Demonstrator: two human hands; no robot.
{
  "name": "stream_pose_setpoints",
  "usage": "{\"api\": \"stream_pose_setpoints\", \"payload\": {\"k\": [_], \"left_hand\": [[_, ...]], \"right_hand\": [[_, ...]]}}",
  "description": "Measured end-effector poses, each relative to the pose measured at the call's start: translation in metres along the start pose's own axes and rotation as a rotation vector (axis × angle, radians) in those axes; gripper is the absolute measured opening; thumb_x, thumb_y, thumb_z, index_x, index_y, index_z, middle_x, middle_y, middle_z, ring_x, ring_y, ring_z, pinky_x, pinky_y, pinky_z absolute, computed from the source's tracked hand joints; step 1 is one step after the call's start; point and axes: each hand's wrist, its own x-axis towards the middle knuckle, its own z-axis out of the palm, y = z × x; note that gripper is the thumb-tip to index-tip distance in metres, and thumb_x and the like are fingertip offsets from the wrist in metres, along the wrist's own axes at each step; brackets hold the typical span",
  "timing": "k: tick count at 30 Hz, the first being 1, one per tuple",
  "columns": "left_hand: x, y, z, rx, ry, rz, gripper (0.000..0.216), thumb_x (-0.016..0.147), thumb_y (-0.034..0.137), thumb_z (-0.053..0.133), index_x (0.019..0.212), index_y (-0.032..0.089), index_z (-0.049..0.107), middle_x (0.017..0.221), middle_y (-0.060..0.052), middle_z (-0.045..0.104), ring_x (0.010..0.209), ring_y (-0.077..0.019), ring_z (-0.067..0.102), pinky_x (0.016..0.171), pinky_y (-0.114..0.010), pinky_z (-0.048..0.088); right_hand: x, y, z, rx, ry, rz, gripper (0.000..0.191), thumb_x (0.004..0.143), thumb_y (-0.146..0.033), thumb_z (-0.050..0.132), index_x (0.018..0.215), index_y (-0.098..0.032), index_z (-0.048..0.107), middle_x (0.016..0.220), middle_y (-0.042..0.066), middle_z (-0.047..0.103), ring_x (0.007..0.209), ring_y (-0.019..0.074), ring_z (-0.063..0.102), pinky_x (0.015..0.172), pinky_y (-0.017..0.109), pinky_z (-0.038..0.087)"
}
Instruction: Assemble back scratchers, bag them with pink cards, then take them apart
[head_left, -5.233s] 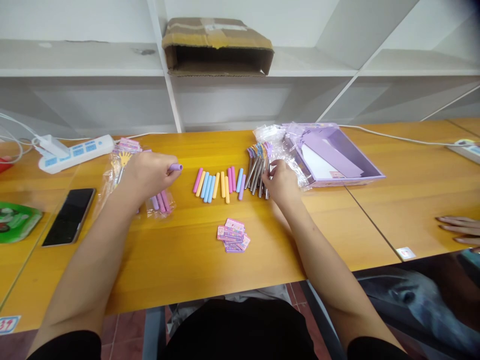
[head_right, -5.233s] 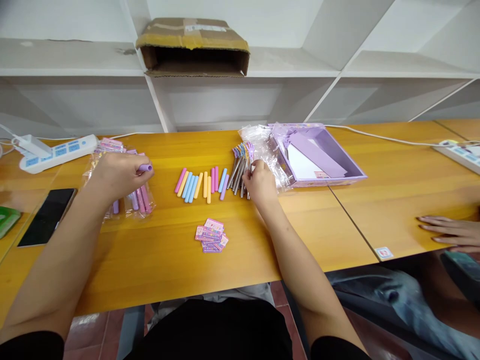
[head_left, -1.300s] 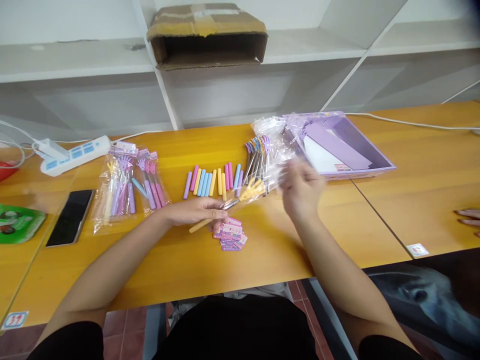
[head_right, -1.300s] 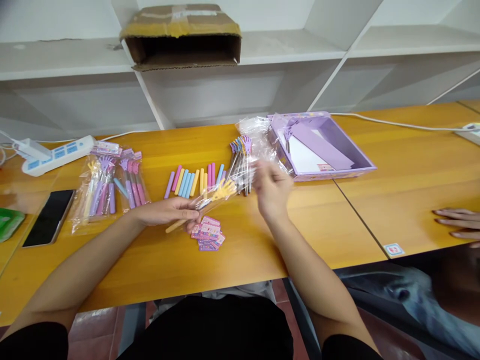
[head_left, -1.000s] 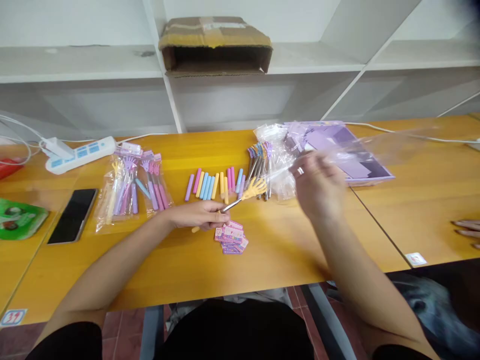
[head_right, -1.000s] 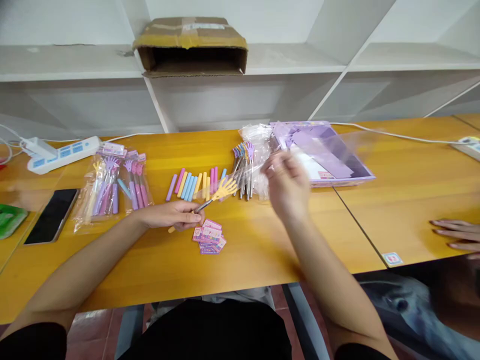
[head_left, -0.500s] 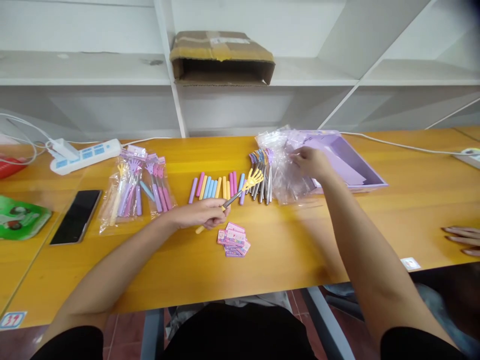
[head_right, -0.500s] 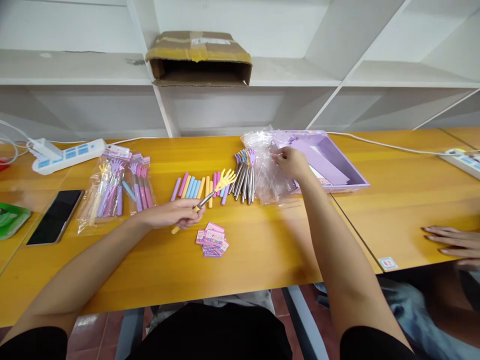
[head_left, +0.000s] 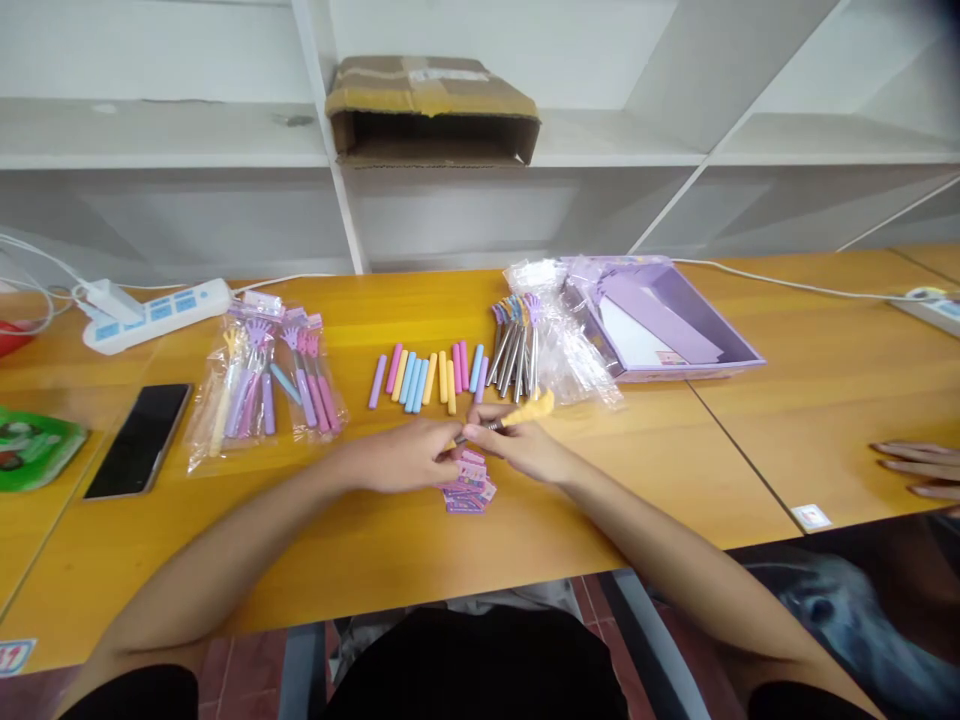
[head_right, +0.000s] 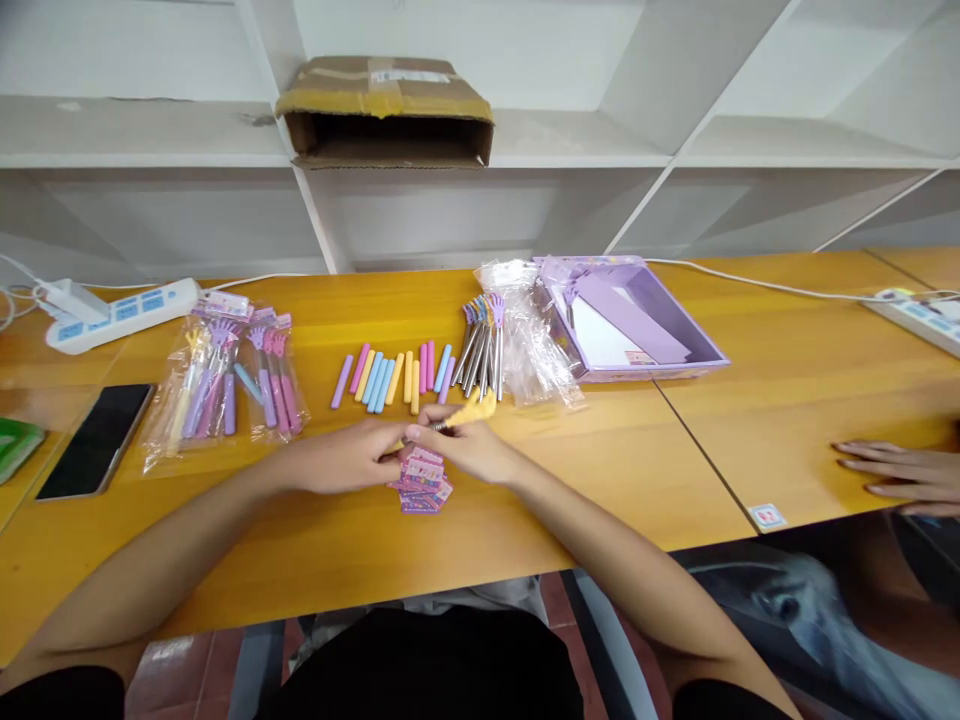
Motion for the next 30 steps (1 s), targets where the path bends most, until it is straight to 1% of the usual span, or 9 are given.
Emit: {"api": "stream_pose_setpoints", "payload": {"k": [2,6,8,11,14,18,25,27,30], "left_hand": [[0.0,0.005,0.006,0.146,0.037,-0.032,0.007,0.095,0.028,0.056,0.093,0.021,0.055,0.082,-0.001,0.063,0.068,-0.0153,0.055,0.063,-0.03,0.04],[0.004,0.006,0.013,0.48,0.291,-0.188,0.013,0.097,0.025,0.057,0.103,0.017,0.065,0.092,-0.009,0.076,0.079,-0.0231,0.07,0.067,-0.033,0.047],[0.007,0.003,0.016,0.615,0.333,-0.209,0.015,0.1,0.024,0.056,0.1,0.017,0.069,0.092,-0.011,0.078,0.083,-0.0261,0.074,0.07,-0.034,0.051],[0.012,-0.002,0.02,0.726,0.297,-0.194,0.019,0.102,0.022,0.058,0.094,0.016,0.074,0.089,-0.013,0.08,0.083,-0.0287,0.077,0.07,-0.036,0.055],[0.015,-0.006,0.019,0.771,0.28,-0.18,0.021,0.101,0.018,0.058,0.091,0.016,0.077,0.086,-0.013,0.08,0.078,-0.0288,0.076,0.067,-0.035,0.054],[0.015,-0.016,0.007,0.822,0.297,-0.095,0.022,0.098,0.012,0.057,0.091,0.016,0.077,0.078,-0.01,0.077,0.07,-0.0252,0.07,0.06,-0.032,0.046],[0.014,-0.038,-0.007,0.875,0.438,0.094,0.041,0.106,0.015,0.041,0.074,0.019,0.067,0.067,-0.008,0.067,0.063,-0.0212,0.058,0.056,-0.032,0.029],[0.01,-0.049,-0.018,0.834,0.487,0.041,0.041,0.106,0.017,0.042,0.072,0.02,0.064,0.069,-0.007,0.068,0.067,-0.0202,0.057,0.059,-0.032,0.031],[-0.012,-0.07,-0.053,0.792,0.604,-0.167,0.033,0.101,0.019,0.049,0.07,0.02,0.06,0.072,-0.005,0.067,0.069,-0.0186,0.054,0.064,-0.031,0.035]], "right_hand": [[0.005,0.007,0.015,0.015,0.114,-0.041,0.058,0.102,-0.068,0.06,0.068,-0.022,0.047,0.066,-0.004,0.042,0.063,0.0127,0.041,0.06,0.029,0.034],[0.007,0.02,0.017,0.042,0.361,-0.085,0.064,0.101,-0.073,0.058,0.065,-0.023,0.041,0.063,-0.004,0.035,0.061,0.0124,0.032,0.058,0.029,0.028],[0.004,0.022,0.018,0.062,0.315,-0.078,0.065,0.1,-0.073,0.059,0.064,-0.023,0.039,0.062,-0.005,0.033,0.059,0.0117,0.03,0.056,0.029,0.025],[-0.002,0.022,0.025,0.049,0.143,-0.047,0.065,0.102,-0.073,0.057,0.063,-0.023,0.041,0.06,-0.005,0.034,0.056,0.0106,0.031,0.053,0.028,0.025],[-0.006,0.019,0.033,0.021,0.161,-0.024,0.067,0.104,-0.073,0.053,0.062,-0.022,0.045,0.057,-0.004,0.037,0.055,0.0104,0.035,0.051,0.028,0.026],[-0.011,0.007,0.036,-0.007,0.268,-0.029,0.066,0.105,-0.07,0.053,0.061,-0.021,0.047,0.056,-0.003,0.04,0.054,0.0109,0.037,0.051,0.029,0.028],[-0.013,-0.012,0.042,-0.049,0.304,-0.063,0.066,0.107,-0.065,0.053,0.06,-0.022,0.037,0.056,-0.003,0.034,0.053,0.011,0.033,0.053,0.03,0.026],[-0.016,-0.01,0.043,-0.035,0.337,-0.082,0.066,0.107,-0.065,0.053,0.06,-0.023,0.035,0.057,-0.003,0.032,0.053,0.011,0.031,0.053,0.031,0.025],[-0.034,-0.005,0.029,0.035,0.444,-0.166,0.065,0.109,-0.06,0.053,0.06,-0.023,0.031,0.056,-0.003,0.03,0.052,0.012,0.028,0.053,0.033,0.021]]}}
